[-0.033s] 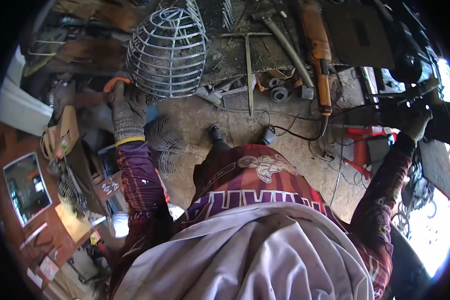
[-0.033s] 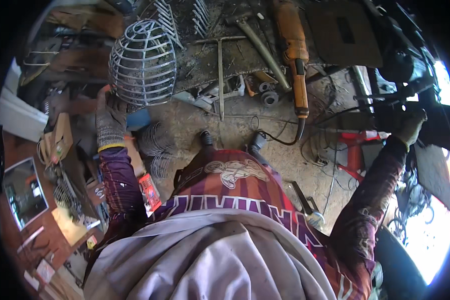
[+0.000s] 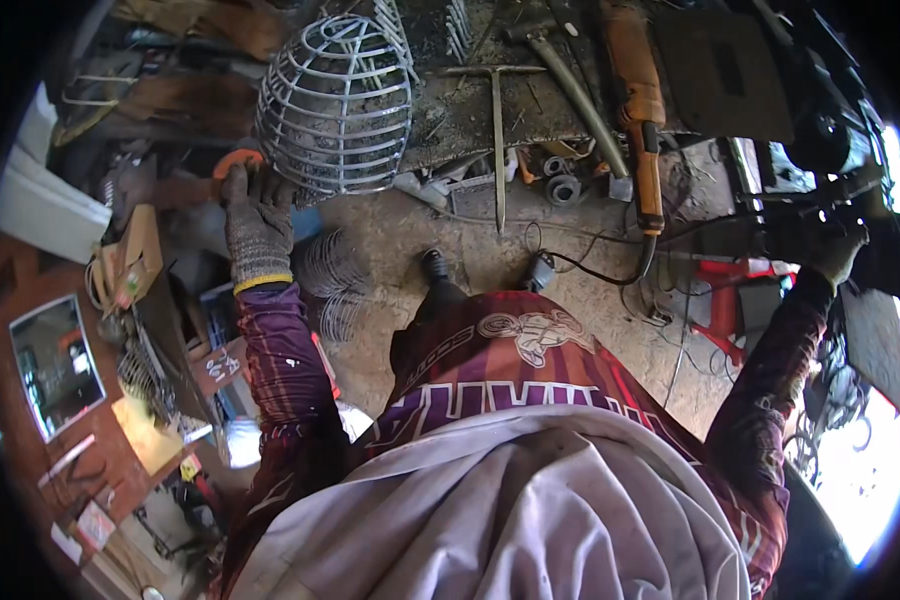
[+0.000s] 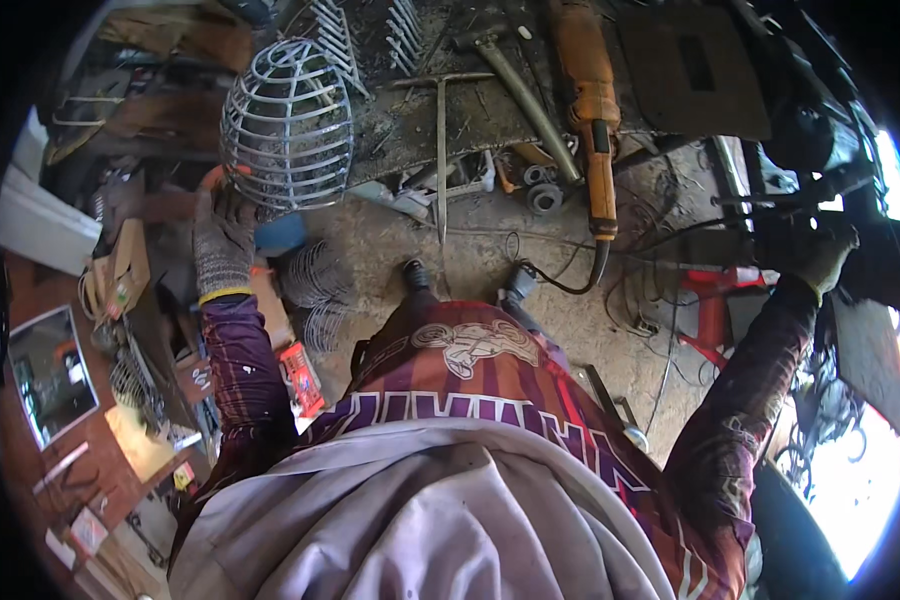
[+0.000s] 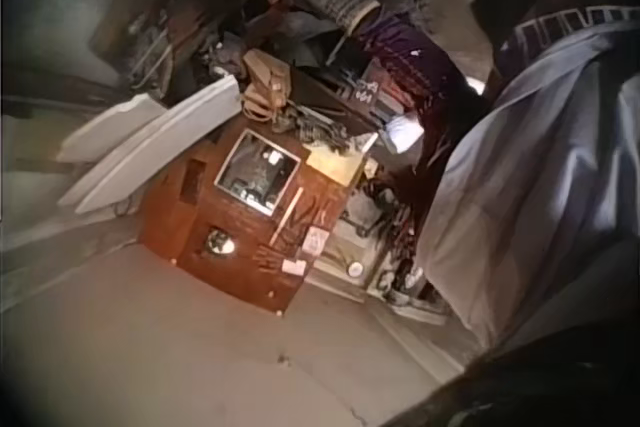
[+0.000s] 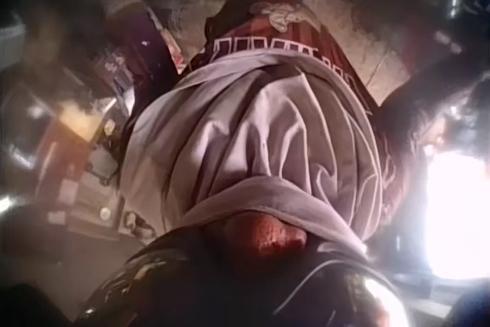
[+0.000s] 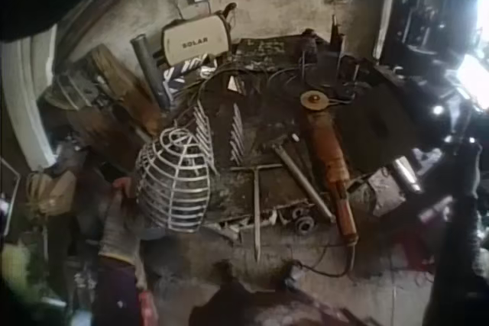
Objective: The person uses a hand grinder to smooth the edges and welds of a metal wire basket frame, rotating the object to reach different sections.
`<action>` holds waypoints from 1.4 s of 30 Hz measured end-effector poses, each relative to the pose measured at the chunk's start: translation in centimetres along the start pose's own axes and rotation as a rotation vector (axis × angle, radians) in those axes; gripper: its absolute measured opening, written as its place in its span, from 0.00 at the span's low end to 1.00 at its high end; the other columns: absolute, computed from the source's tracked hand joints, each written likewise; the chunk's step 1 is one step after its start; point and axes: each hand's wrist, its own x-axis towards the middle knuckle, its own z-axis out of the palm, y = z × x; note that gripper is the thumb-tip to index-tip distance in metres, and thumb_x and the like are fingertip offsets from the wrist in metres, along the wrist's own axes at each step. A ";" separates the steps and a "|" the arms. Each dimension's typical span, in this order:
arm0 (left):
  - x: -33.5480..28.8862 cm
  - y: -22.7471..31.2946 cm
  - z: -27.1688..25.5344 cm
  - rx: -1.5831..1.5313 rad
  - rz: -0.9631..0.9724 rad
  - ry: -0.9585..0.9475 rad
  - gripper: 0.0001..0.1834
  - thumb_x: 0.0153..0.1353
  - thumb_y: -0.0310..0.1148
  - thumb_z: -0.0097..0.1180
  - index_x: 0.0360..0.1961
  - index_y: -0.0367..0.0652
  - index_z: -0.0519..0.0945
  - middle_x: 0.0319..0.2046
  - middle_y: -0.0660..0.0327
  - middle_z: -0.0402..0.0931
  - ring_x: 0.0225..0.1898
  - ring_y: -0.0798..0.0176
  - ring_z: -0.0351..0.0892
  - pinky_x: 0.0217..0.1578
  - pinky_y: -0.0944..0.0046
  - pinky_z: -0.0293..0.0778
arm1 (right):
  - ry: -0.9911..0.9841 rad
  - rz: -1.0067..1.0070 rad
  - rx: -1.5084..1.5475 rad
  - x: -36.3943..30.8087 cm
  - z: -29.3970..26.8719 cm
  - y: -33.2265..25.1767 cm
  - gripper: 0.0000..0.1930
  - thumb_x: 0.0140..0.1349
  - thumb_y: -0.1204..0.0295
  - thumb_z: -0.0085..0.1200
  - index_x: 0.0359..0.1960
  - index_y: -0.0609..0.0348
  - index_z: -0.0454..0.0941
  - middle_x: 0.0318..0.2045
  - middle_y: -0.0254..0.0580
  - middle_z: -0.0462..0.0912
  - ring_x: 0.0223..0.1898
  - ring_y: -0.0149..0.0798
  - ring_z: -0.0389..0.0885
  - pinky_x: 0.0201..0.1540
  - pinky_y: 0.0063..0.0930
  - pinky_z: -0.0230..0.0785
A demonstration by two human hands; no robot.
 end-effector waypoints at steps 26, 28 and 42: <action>-14.3 -10.0 -4.1 0.499 -0.099 0.397 0.18 0.67 0.43 0.60 0.49 0.41 0.78 0.32 0.64 0.78 0.29 0.67 0.78 0.31 0.63 0.81 | 0.204 -0.007 -0.227 2.1 2.6 0.7 0.32 0.61 0.57 0.62 0.63 0.58 0.66 0.53 0.53 0.82 0.54 0.49 0.81 0.58 0.43 0.70; -15.9 -10.8 -1.1 0.551 -0.082 0.329 0.17 0.68 0.40 0.59 0.51 0.40 0.78 0.34 0.65 0.77 0.29 0.70 0.76 0.29 0.69 0.76 | -0.004 0.651 1.036 1.7 1.8 5.1 0.27 0.65 0.57 0.58 0.62 0.54 0.69 0.56 0.50 0.80 0.55 0.45 0.80 0.57 0.41 0.71; -19.8 -13.1 25.8 0.787 0.618 -1.153 0.23 0.61 0.29 0.65 0.57 0.35 0.76 0.36 0.55 0.84 0.32 0.62 0.84 0.36 0.66 0.79 | -0.086 1.224 2.070 -17.7 -11.0 -10.8 0.13 0.70 0.60 0.52 0.42 0.56 0.80 0.26 0.29 0.79 0.19 0.23 0.72 0.20 0.16 0.63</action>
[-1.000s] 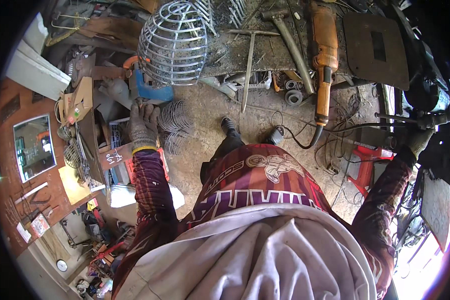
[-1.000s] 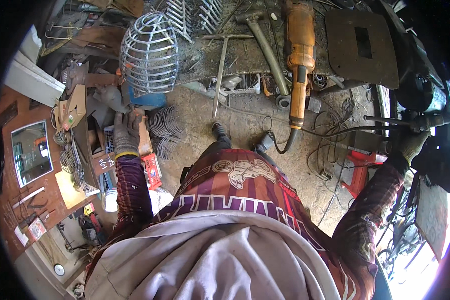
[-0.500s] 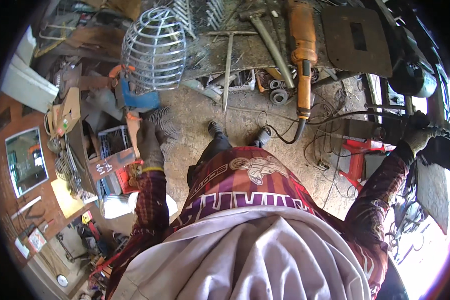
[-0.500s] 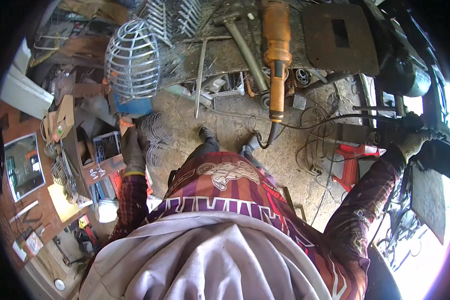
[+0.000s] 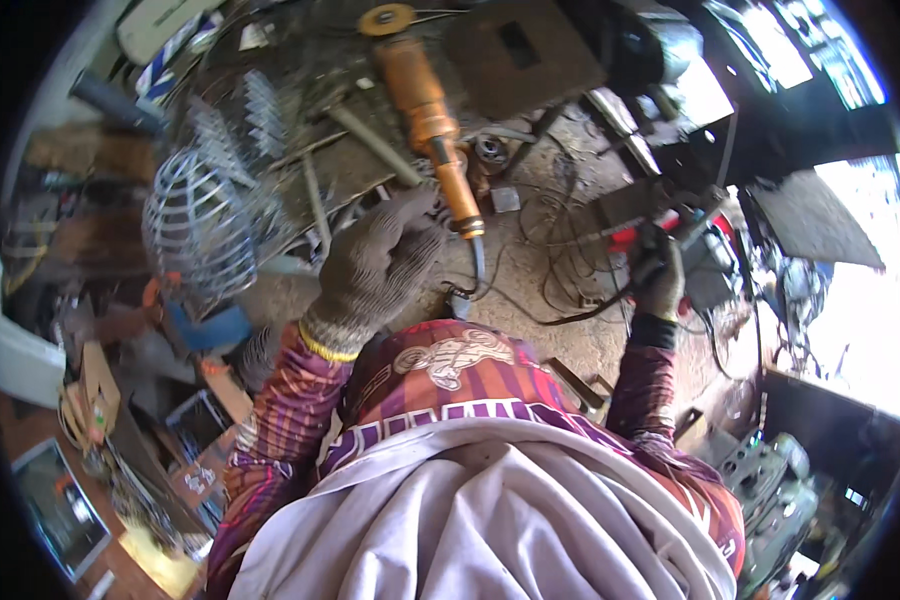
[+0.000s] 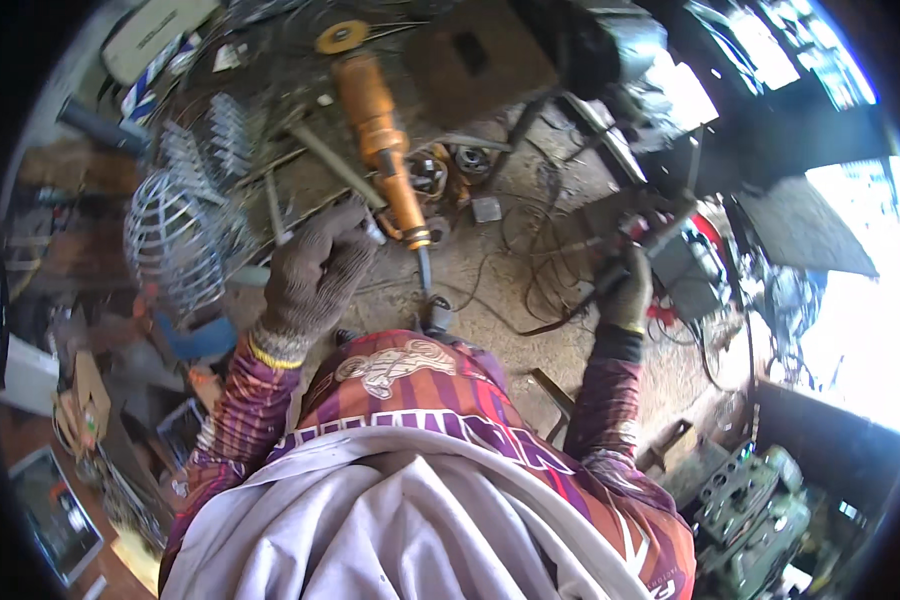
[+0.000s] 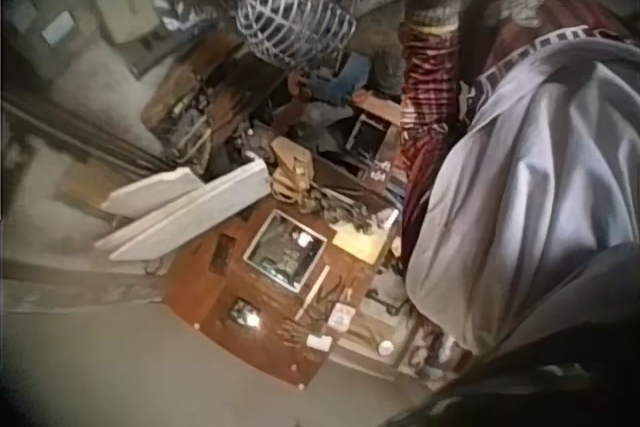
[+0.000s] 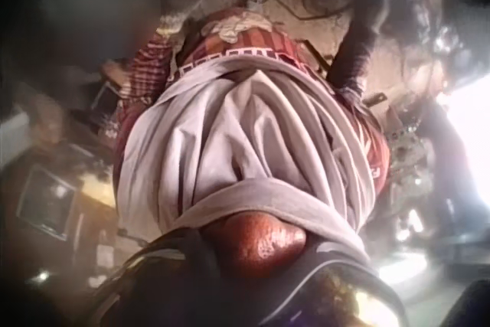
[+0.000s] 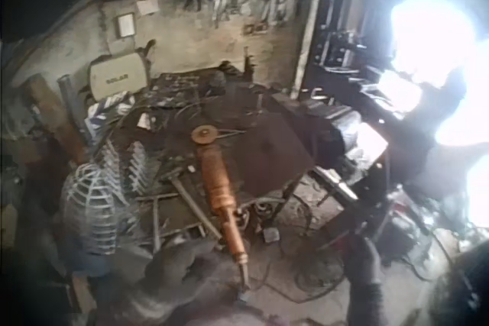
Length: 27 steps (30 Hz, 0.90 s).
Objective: The person uses a hand grinder to smooth the edges and welds of a metal wire basket frame, rotating the object to reach different sections.
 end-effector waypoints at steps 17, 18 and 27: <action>20.4 -11.2 14.2 1.010 -0.364 -0.154 0.34 0.57 0.42 0.58 0.63 0.39 0.69 0.48 0.41 0.75 0.45 0.36 0.81 0.37 0.34 0.78 | -0.052 -0.075 0.088 -10.1 4.4 -2.3 0.24 0.69 0.57 0.52 0.60 0.60 0.70 0.43 0.40 0.81 0.44 0.37 0.82 0.39 0.33 0.80; 20.1 -10.3 14.5 0.951 -0.327 -0.173 0.25 0.59 0.38 0.56 0.55 0.38 0.75 0.46 0.41 0.78 0.45 0.39 0.82 0.40 0.36 0.78 | -0.071 -0.058 0.076 -9.7 4.0 -2.7 0.24 0.69 0.57 0.52 0.60 0.60 0.70 0.43 0.40 0.81 0.44 0.37 0.82 0.39 0.33 0.80; 16.7 -0.5 6.3 0.605 -0.057 0.324 0.13 0.65 0.35 0.52 0.45 0.38 0.80 0.28 0.52 0.81 0.31 0.48 0.85 0.28 0.49 0.81 | -0.160 -0.399 -0.203 -5.3 7.8 -5.5 0.28 0.68 0.50 0.52 0.61 0.56 0.67 0.40 0.31 0.77 0.34 0.28 0.76 0.35 0.24 0.74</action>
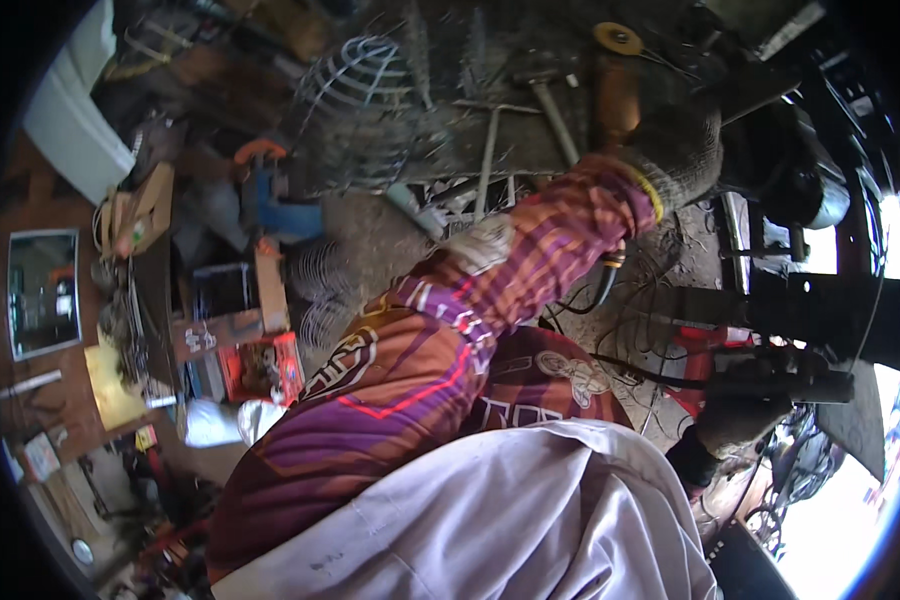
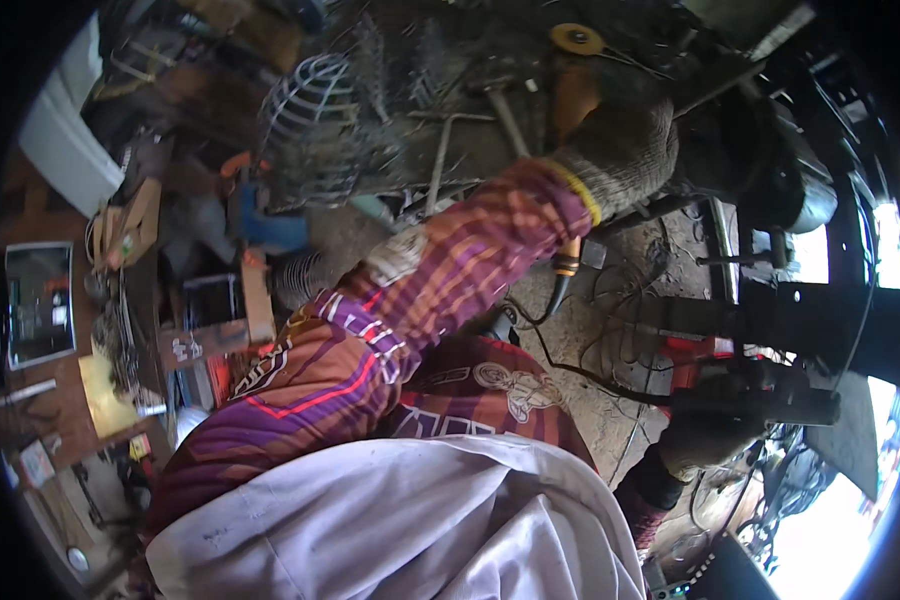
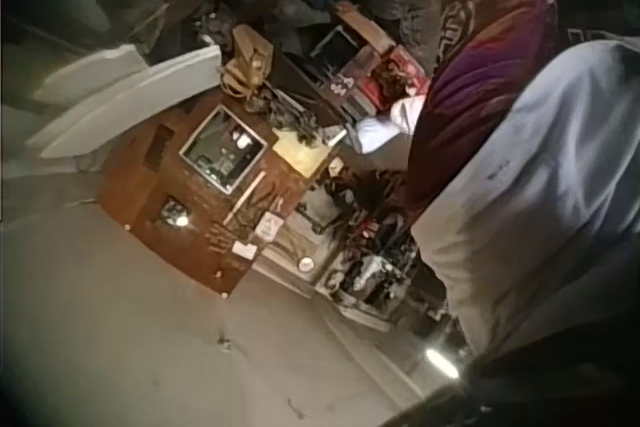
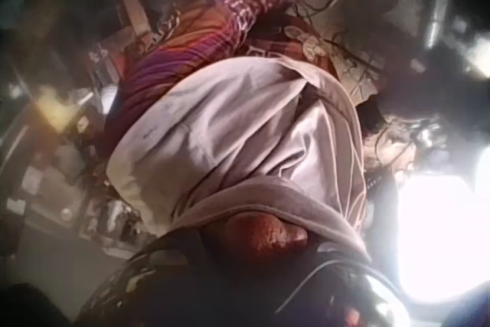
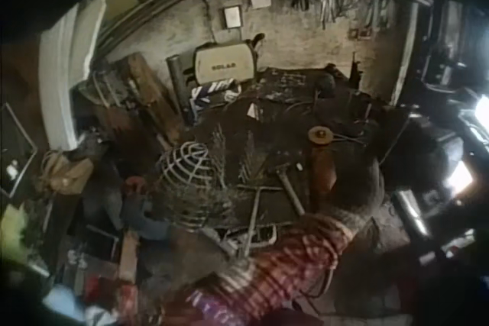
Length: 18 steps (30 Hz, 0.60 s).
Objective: The person uses a hand grinder to smooth the edges and welds of a metal wire basket frame, rotating the object to reach different sections.
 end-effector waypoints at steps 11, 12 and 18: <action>-26.6 -9.7 -24.0 -0.888 -0.741 -0.266 0.18 0.69 0.31 0.56 0.58 0.37 0.73 0.39 0.60 0.81 0.42 0.67 0.82 0.40 0.66 0.80 | -0.452 0.134 -0.060 -4.8 9.5 0.1 0.35 0.67 0.48 0.54 0.65 0.62 0.62 0.39 0.40 0.78 0.29 0.34 0.80 0.26 0.28 0.76; -28.0 -10.3 -25.8 -0.844 -0.898 -0.214 0.19 0.66 0.31 0.59 0.56 0.38 0.75 0.38 0.61 0.81 0.38 0.69 0.81 0.36 0.68 0.79 | -0.440 0.121 -0.129 -6.3 10.9 0.5 0.35 0.67 0.49 0.54 0.65 0.63 0.62 0.36 0.40 0.78 0.25 0.34 0.79 0.24 0.28 0.75; -39.4 -17.3 -31.6 -0.958 -1.126 0.017 0.25 0.53 0.31 0.69 0.51 0.39 0.77 0.32 0.64 0.78 0.23 0.72 0.75 0.21 0.73 0.69 | -0.450 0.279 -0.299 -15.2 17.0 2.8 0.36 0.64 0.49 0.60 0.59 0.66 0.61 0.29 0.40 0.78 0.20 0.32 0.79 0.19 0.21 0.69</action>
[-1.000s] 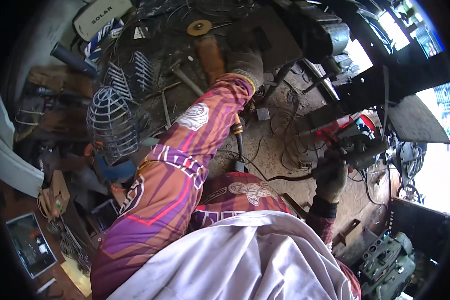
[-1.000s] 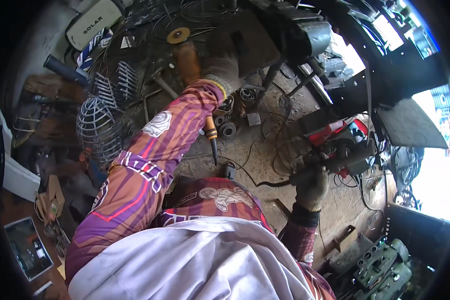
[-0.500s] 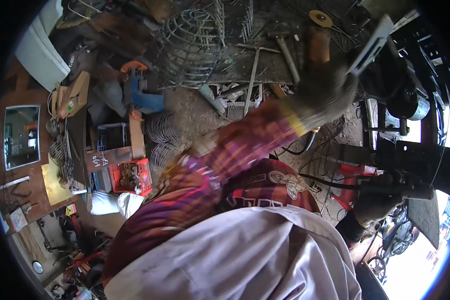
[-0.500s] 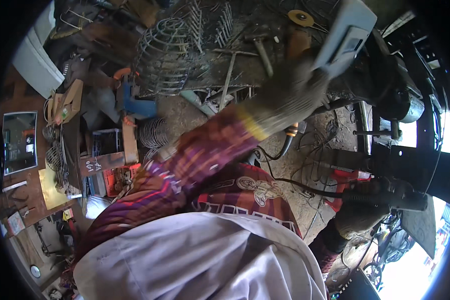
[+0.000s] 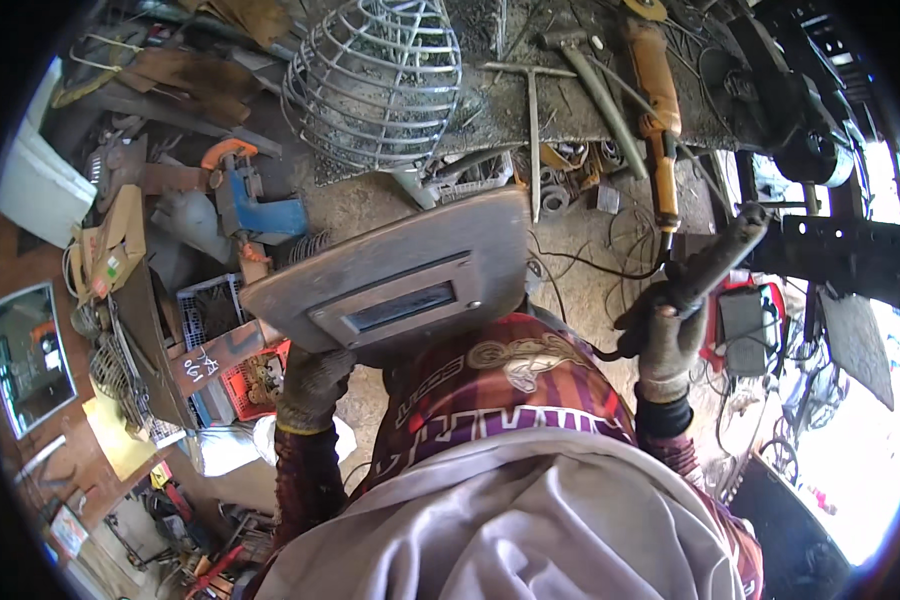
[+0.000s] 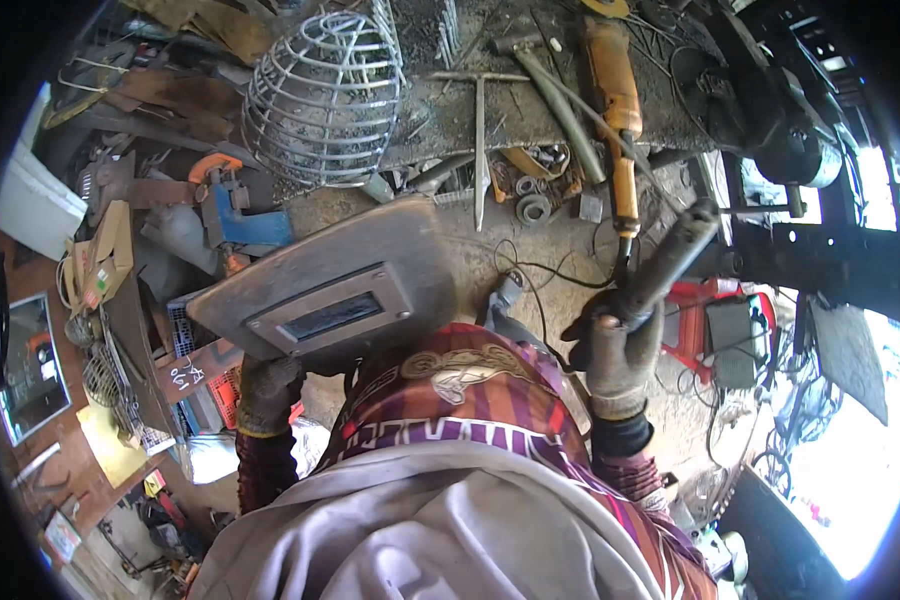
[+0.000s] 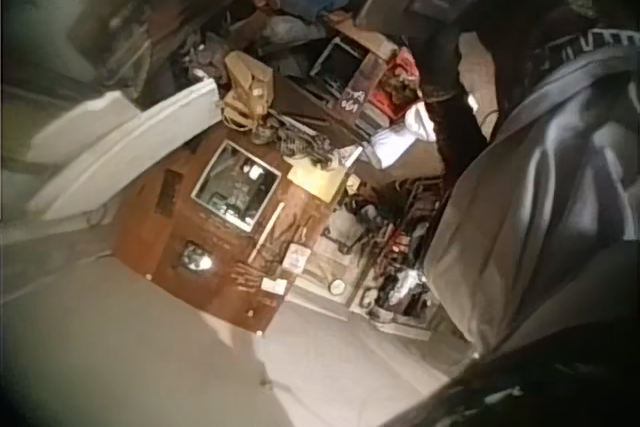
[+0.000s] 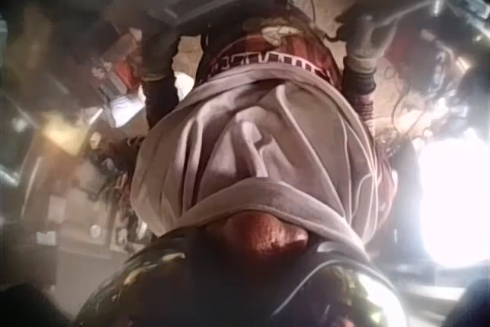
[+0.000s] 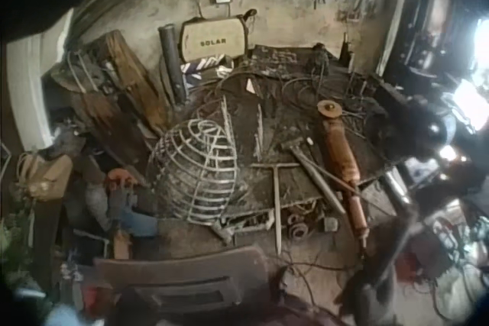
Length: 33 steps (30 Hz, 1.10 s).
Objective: The person uses a hand grinder to smooth the edges and welds of a metal wire basket frame, rotating the object to reach different sections.
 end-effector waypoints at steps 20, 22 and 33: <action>1.4 -4.9 -8.0 -0.714 -0.201 0.075 0.17 0.67 0.39 0.56 0.51 0.40 0.78 0.48 0.51 0.79 0.48 0.50 0.79 0.54 0.46 0.74 | -0.200 0.039 -0.038 0.1 3.0 3.0 0.32 0.63 0.57 0.63 0.56 0.68 0.63 0.31 0.37 0.79 0.31 0.29 0.78 0.35 0.24 0.71; 1.3 -4.0 -7.2 -0.780 -0.243 0.021 0.16 0.67 0.39 0.55 0.50 0.40 0.78 0.49 0.51 0.79 0.48 0.49 0.80 0.54 0.45 0.74 | -0.216 0.036 -0.064 0.3 2.2 4.0 0.32 0.61 0.56 0.65 0.54 0.67 0.65 0.31 0.38 0.81 0.32 0.31 0.80 0.36 0.25 0.72; 1.9 1.0 -1.2 -0.982 -0.211 -0.039 0.16 0.69 0.39 0.51 0.50 0.39 0.80 0.47 0.50 0.82 0.50 0.47 0.82 0.57 0.42 0.73 | -0.289 0.070 -0.060 1.7 2.2 3.8 0.40 0.60 0.51 0.66 0.62 0.69 0.61 0.31 0.33 0.76 0.29 0.26 0.73 0.32 0.19 0.64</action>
